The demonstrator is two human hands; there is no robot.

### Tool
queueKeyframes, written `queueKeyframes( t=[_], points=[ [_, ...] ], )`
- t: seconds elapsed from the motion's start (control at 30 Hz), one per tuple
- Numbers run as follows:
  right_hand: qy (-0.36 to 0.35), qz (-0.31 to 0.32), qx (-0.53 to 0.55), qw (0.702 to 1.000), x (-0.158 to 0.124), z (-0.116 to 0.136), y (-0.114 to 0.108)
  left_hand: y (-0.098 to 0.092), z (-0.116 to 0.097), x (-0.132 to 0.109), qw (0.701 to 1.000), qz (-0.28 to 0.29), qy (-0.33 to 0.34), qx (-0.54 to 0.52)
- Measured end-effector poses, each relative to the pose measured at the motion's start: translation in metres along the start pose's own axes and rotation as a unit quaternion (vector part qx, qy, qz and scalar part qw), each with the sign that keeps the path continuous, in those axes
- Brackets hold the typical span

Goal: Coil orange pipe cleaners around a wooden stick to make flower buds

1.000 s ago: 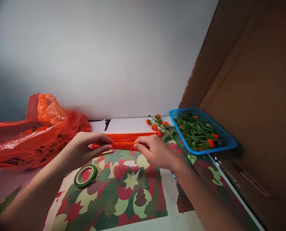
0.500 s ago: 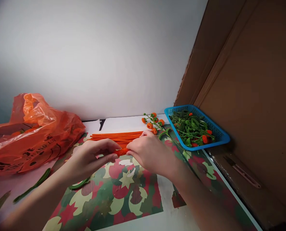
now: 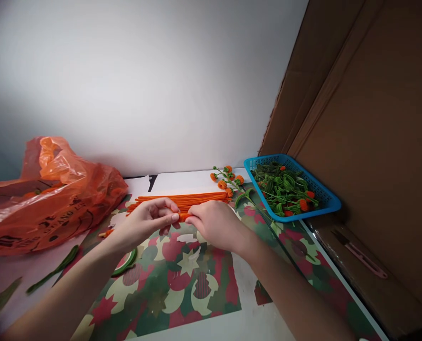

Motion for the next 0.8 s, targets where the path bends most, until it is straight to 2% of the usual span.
queueKeyframes(
  t=[0.07, 0.17, 0.3, 0.43, 0.53, 0.6, 0.7, 0.8],
  points=[
    [0.026, 0.024, 0.131, 0.991, 0.005, -0.015, 0.012, -0.011, -0.014, -0.002, 0.988, -0.06, 0.067, 0.126],
    [0.057, 0.055, 0.223, 0.972, 0.009, -0.031, 0.025, -0.008, -0.034, -0.01, 0.926, -0.101, 0.169, 0.321],
    [0.091, 0.097, 0.277, 0.952, 0.005, -0.042, 0.032, 0.013, -0.04, -0.014, 0.858, -0.071, 0.241, 0.449],
    [0.099, 0.117, 0.276, 0.949, 0.002, -0.044, 0.03, 0.026, -0.036, -0.011, 0.826, -0.052, 0.247, 0.503],
    [0.082, 0.104, 0.229, 0.964, 0.001, -0.041, 0.024, 0.029, -0.034, -0.009, 0.83, -0.047, 0.237, 0.503],
    [0.061, 0.087, 0.18, 0.978, 0.0, -0.035, 0.016, 0.029, -0.034, -0.009, 0.848, -0.042, 0.228, 0.477],
    [0.01, 0.055, 0.082, 0.995, -0.002, -0.018, 0.002, 0.026, -0.031, -0.009, 0.899, -0.026, 0.179, 0.399],
    [-0.04, 0.016, -0.027, 0.999, -0.005, 0.0, -0.01, 0.022, -0.018, -0.006, 0.956, 0.005, 0.093, 0.278]
  ],
)
Point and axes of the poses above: each hand's wrist, its own x-axis towards the middle knuckle, its own y-axis out of the palm, z = x × y, the point moved 10 cm from there along x, towards the middle knuckle, and after that the axes turned 2 degrees about z, right-handed, at the moved point
